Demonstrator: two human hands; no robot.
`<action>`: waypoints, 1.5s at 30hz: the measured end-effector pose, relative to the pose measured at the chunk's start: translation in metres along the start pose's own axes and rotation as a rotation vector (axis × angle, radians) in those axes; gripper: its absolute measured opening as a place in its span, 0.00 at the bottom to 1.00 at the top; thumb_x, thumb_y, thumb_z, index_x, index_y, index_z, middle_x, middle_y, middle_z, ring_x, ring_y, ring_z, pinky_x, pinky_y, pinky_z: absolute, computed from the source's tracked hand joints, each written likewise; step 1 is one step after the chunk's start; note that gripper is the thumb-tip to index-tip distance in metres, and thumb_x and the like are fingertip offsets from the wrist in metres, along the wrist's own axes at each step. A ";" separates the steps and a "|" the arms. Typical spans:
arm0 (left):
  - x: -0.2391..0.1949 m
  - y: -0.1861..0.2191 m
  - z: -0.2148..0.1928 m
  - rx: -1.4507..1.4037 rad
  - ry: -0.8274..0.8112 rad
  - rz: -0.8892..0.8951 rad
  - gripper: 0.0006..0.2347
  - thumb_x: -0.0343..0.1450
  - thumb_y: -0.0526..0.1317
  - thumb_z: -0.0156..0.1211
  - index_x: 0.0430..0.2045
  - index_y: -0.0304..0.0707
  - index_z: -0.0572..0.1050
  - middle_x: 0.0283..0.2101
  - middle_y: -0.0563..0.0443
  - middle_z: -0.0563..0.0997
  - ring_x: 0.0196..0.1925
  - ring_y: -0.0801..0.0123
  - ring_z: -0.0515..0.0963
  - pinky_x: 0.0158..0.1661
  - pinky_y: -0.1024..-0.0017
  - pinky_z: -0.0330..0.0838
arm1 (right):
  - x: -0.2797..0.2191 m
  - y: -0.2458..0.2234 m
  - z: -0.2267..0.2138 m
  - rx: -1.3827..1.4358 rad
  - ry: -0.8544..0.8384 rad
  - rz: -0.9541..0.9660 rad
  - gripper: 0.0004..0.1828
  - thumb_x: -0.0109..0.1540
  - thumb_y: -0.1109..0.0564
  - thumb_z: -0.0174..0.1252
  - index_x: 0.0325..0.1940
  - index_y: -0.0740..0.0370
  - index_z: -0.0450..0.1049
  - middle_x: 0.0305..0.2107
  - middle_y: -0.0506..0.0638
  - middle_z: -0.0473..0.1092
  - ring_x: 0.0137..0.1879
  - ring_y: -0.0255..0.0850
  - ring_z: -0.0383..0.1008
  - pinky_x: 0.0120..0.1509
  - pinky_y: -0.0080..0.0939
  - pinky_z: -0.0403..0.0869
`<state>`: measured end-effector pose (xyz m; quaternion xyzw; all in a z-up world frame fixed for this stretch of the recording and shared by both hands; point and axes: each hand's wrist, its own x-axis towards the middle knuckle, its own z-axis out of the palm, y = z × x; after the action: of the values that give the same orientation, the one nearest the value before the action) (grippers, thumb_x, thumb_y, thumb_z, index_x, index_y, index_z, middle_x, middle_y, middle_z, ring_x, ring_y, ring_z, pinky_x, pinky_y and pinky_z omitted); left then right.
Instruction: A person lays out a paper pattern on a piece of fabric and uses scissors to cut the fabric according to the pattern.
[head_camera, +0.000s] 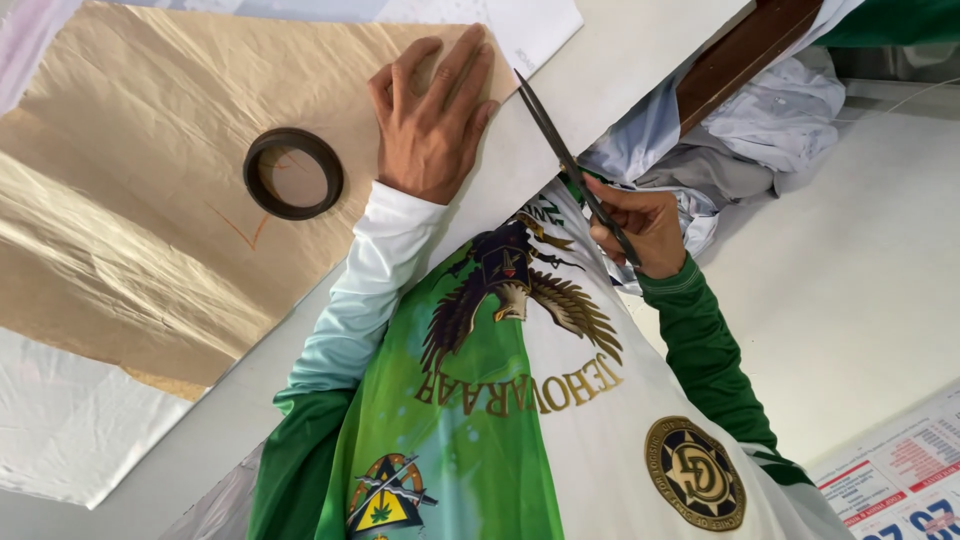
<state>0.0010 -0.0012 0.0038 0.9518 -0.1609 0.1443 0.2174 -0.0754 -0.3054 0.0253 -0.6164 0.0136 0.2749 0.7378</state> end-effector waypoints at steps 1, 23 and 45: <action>0.000 0.001 0.000 -0.002 -0.009 -0.003 0.13 0.81 0.45 0.61 0.58 0.43 0.75 0.67 0.56 0.72 0.61 0.52 0.72 0.52 0.55 0.65 | 0.002 -0.002 0.000 -0.035 -0.006 -0.003 0.31 0.61 0.63 0.66 0.69 0.66 0.67 0.21 0.49 0.64 0.18 0.31 0.53 0.20 0.26 0.60; 0.005 0.000 -0.002 -0.012 0.012 -0.007 0.15 0.83 0.48 0.47 0.57 0.43 0.76 0.65 0.57 0.73 0.60 0.54 0.74 0.53 0.58 0.63 | 0.006 -0.006 0.012 -0.493 0.073 -0.078 0.35 0.61 0.62 0.70 0.70 0.71 0.65 0.27 0.38 0.49 0.32 0.32 0.45 0.39 0.34 0.52; 0.003 -0.001 -0.001 -0.004 -0.033 -0.031 0.15 0.83 0.49 0.50 0.59 0.46 0.76 0.66 0.59 0.72 0.62 0.56 0.74 0.54 0.58 0.64 | 0.020 -0.019 0.015 -0.540 0.047 -0.105 0.34 0.61 0.62 0.72 0.70 0.66 0.68 0.25 0.42 0.46 0.31 0.33 0.42 0.36 0.38 0.45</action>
<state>0.0037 -0.0011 0.0050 0.9561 -0.1500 0.1250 0.2187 -0.0552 -0.2851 0.0384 -0.7969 -0.0749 0.2156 0.5593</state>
